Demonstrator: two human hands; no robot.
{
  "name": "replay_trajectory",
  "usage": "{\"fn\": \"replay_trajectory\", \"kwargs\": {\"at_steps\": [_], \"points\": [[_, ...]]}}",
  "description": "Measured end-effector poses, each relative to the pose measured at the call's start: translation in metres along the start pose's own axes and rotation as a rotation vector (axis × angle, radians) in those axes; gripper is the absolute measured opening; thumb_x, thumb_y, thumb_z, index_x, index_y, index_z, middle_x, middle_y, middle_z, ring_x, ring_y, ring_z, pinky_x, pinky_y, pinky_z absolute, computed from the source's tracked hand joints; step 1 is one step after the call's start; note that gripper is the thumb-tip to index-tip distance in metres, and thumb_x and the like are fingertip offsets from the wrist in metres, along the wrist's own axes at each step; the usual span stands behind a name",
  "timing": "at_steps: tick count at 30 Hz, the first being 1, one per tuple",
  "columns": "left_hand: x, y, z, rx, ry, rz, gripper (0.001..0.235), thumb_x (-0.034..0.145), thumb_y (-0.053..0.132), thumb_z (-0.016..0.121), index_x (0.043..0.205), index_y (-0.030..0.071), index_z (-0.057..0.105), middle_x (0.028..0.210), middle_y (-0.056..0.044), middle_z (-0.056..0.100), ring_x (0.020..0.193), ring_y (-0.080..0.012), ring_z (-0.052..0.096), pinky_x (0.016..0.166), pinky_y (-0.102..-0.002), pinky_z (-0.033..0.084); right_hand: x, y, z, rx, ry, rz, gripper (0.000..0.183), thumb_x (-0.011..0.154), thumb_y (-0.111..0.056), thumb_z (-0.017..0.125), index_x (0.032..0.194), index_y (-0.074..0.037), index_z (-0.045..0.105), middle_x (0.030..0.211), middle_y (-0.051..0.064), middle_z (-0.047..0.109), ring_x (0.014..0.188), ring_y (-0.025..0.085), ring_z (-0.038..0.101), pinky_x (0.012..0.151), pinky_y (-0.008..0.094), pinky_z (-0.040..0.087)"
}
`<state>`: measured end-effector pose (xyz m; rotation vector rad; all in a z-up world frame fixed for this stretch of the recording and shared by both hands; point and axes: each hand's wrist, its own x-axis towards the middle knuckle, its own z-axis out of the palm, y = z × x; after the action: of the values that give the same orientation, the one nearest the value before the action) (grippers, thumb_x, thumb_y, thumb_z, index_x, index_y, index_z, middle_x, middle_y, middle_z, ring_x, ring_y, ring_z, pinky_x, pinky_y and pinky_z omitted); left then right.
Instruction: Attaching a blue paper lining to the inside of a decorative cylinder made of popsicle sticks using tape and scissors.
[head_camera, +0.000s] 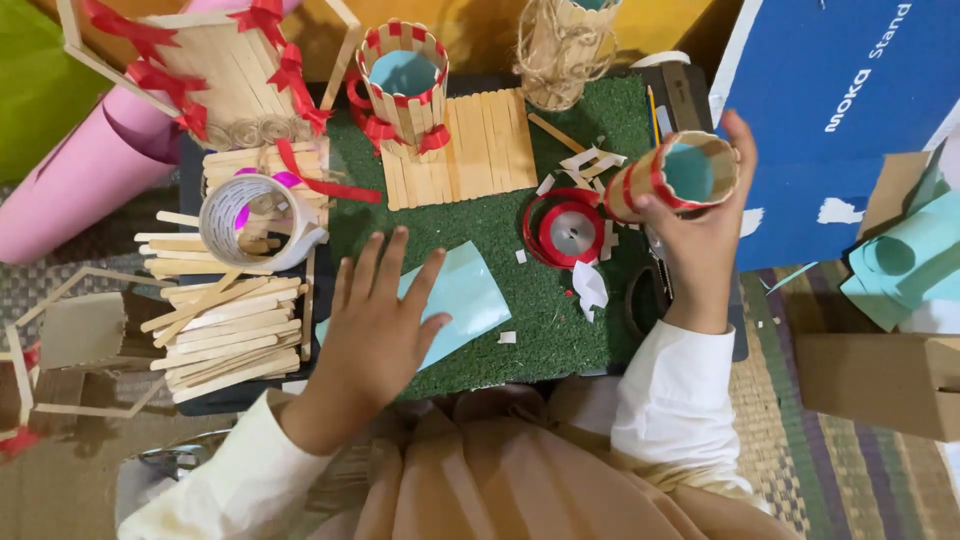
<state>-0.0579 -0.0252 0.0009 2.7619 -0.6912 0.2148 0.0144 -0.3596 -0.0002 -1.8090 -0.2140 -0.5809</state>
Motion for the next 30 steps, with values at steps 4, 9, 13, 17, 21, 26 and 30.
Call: {"fn": "replay_trajectory", "kwargs": {"at_steps": [4, 9, 13, 17, 21, 26, 30], "points": [[-0.04, 0.018, 0.032, 0.038, -0.023, -0.106, 0.085, 0.09, 0.062, 0.058, 0.156, 0.014, 0.036, 0.161, -0.023, 0.033, 0.149, -0.0459, 0.031, 0.108, -0.068, 0.033, 0.001, -0.021, 0.001, 0.082, 0.141, -0.234, 0.061, 0.091, -0.027, 0.072, 0.139, -0.012, 0.037, 0.131, 0.013, 0.044, 0.124, 0.044, 0.059, 0.113, 0.053, 0.05], [-0.03, 0.008, 0.054, 0.031, 0.05, -0.131, 0.066, 0.097, 0.046, 0.054, 0.154, 0.013, 0.043, 0.162, -0.014, 0.038, 0.15, -0.0361, 0.034, 0.116, -0.059, 0.028, -0.026, -0.053, 0.035, 0.201, 0.061, -0.201, 0.07, 0.084, -0.031, 0.075, 0.142, -0.017, 0.037, 0.132, 0.018, 0.054, 0.123, 0.036, 0.06, 0.12, 0.051, 0.054], [-0.02, 0.003, 0.049, -0.187, -0.306, -0.219, 0.065, 0.108, 0.048, 0.035, 0.163, 0.017, 0.024, 0.171, -0.013, 0.011, 0.157, -0.0349, 0.005, 0.119, -0.063, -0.003, -0.042, -0.015, 0.053, 0.452, -0.229, -0.176, 0.107, 0.062, -0.02, 0.093, 0.145, -0.008, 0.025, 0.12, 0.031, 0.059, 0.121, 0.046, 0.063, 0.111, 0.057, 0.048], [-0.025, 0.002, 0.049, -0.184, -0.215, -0.194, 0.064, 0.109, 0.047, 0.035, 0.163, 0.015, 0.024, 0.171, -0.014, 0.015, 0.157, -0.0341, 0.006, 0.12, -0.061, -0.004, -0.069, -0.017, 0.096, 0.535, -0.303, -0.079, 0.1, 0.063, -0.014, 0.094, 0.142, -0.004, 0.034, 0.116, 0.029, 0.064, 0.118, 0.041, 0.065, 0.112, 0.059, 0.046], [-0.027, -0.002, 0.05, -0.207, -0.148, -0.156, 0.066, 0.108, 0.048, 0.038, 0.162, 0.011, 0.025, 0.171, -0.013, 0.016, 0.157, -0.0328, 0.01, 0.122, -0.06, -0.002, -0.082, -0.017, 0.109, 0.493, -0.412, -0.056, 0.096, 0.064, -0.012, 0.095, 0.137, -0.001, 0.034, 0.117, 0.029, 0.064, 0.119, 0.039, 0.063, 0.115, 0.061, 0.04], [-0.023, -0.005, 0.044, -0.307, -0.186, -0.162, 0.072, 0.104, 0.04, 0.048, 0.164, 0.01, 0.021, 0.17, -0.015, 0.019, 0.156, -0.0349, 0.013, 0.12, -0.061, 0.001, -0.091, -0.015, 0.116, 0.466, -0.445, -0.042, 0.092, 0.065, -0.014, 0.095, 0.134, -0.001, 0.035, 0.117, 0.028, 0.064, 0.119, 0.041, 0.064, 0.115, 0.06, 0.039], [-0.02, -0.006, 0.046, -0.251, -0.218, -0.156, 0.071, 0.099, 0.04, 0.053, 0.161, 0.012, 0.03, 0.169, -0.011, 0.022, 0.155, -0.0339, 0.017, 0.12, -0.064, 0.005, -0.093, -0.014, 0.117, 0.462, -0.448, -0.011, 0.091, 0.064, -0.015, 0.096, 0.13, 0.0, 0.036, 0.115, 0.028, 0.063, 0.118, 0.044, 0.064, 0.115, 0.064, 0.04]]}}
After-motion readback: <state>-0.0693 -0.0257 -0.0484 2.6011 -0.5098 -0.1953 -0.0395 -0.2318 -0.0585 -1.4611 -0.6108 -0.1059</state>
